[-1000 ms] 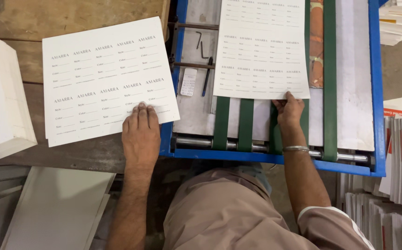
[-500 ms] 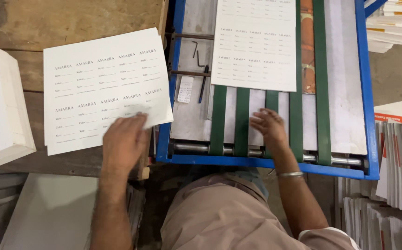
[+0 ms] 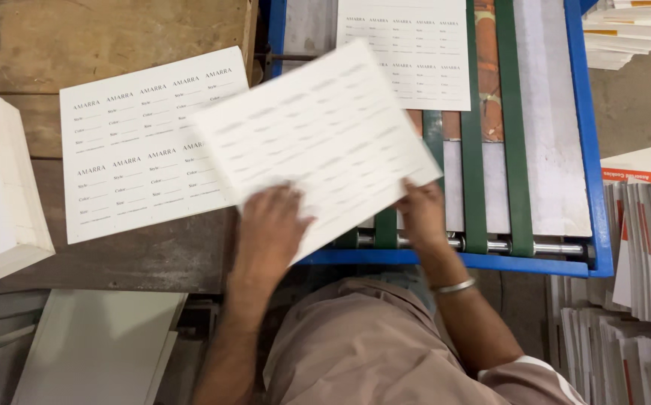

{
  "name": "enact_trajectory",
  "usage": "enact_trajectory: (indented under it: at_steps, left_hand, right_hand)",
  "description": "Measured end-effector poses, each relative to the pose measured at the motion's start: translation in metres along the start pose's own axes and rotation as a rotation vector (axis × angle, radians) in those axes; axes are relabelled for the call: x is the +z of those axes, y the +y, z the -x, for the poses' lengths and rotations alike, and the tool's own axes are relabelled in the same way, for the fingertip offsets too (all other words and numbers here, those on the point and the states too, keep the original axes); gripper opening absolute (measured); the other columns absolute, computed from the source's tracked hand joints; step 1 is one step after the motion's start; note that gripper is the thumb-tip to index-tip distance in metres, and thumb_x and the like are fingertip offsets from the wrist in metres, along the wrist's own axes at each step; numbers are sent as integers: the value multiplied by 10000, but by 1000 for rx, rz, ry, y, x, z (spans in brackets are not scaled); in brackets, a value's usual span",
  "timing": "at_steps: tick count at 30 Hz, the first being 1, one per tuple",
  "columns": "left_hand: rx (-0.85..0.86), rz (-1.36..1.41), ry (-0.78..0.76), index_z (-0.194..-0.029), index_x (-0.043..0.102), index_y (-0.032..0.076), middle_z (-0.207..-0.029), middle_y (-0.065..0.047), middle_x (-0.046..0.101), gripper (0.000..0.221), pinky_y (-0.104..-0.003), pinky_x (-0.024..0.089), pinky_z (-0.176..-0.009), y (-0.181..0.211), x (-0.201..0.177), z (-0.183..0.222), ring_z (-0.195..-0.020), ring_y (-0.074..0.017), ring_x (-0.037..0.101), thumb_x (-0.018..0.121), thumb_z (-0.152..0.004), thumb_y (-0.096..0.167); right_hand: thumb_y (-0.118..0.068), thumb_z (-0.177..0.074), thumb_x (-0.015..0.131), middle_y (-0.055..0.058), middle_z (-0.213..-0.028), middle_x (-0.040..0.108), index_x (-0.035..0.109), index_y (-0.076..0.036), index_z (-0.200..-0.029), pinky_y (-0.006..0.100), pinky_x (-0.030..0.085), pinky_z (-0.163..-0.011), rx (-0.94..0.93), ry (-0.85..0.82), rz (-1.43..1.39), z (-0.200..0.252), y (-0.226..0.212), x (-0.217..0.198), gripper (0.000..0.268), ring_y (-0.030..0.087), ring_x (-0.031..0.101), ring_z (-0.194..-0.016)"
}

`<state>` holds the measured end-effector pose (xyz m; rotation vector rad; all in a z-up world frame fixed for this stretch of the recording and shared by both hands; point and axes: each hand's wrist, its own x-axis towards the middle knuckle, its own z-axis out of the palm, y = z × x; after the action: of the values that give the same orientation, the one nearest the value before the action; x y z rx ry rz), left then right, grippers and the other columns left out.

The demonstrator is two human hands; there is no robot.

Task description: The person picks up sheets of printed labels from a stack and places them onto the moving belts of a conveyor machine by hand.

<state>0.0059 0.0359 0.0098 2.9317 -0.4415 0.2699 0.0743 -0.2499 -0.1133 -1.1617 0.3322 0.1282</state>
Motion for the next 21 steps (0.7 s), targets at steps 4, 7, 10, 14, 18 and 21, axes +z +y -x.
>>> enact_trajectory:
  at_steps: [4, 7, 10, 14, 18, 21]
  left_hand:
    - [-184, -226, 63, -1319, 636, -37, -1408, -237, 604, 659, -558, 360, -1109, -48, -20, 15, -1338, -367, 516, 659, -886, 459]
    - [-204, -262, 113, -1375, 629, -27, -1425, -216, 621, 509, -494, 416, -1151, -63, -20, 23, -1368, -339, 551, 687, -954, 253]
    - [-191, -310, 115, -1303, 675, -19, -1361, -192, 675, 488, -417, 498, -1097, -67, -14, 25, -1298, -301, 630, 706, -829, 90]
    - [-151, -308, 275, -1206, 721, 1, -1259, -166, 739, 270, -402, 564, -1005, -66, -5, 34, -1199, -287, 702, 704, -943, 60]
    - [-151, -324, 305, -1167, 739, 12, -1217, -159, 754, 233, -397, 581, -967, -64, -4, 33, -1159, -280, 719, 707, -942, 63]
    - [-166, -339, 316, -1144, 743, 22, -1195, -143, 762, 215, -393, 583, -944, -61, -3, 32, -1138, -269, 723, 713, -935, 64]
  right_hand:
    - [-39, -1127, 634, 169, -1079, 645, 522, 63, -1173, 343, 598, -719, -240, 212, -67, -43, -13, -85, 158, 217, 655, -868]
    - [-27, -1066, 570, 136, -1064, 670, 522, 6, -1161, 342, 637, -703, -256, 335, -61, -44, -2, -127, 111, 217, 702, -872]
    - [-28, -1005, 516, 121, -1081, 701, 566, -6, -1203, 344, 673, -715, -245, 374, -54, -33, 15, -142, 205, 215, 734, -886]
    - [-30, -1122, 588, 208, -1090, 663, 539, 87, -1234, 374, 587, -699, -254, 316, -62, -23, 39, -137, 169, 270, 651, -849]
    - [-83, -1038, 536, 161, -1125, 690, 541, 41, -1230, 361, 667, -792, -182, 331, -30, -38, 32, -114, 228, 241, 730, -951]
    - [-95, -1035, 542, 166, -1118, 683, 526, 49, -1227, 376, 674, -789, -168, 342, -41, -62, 19, -96, 240, 252, 733, -944]
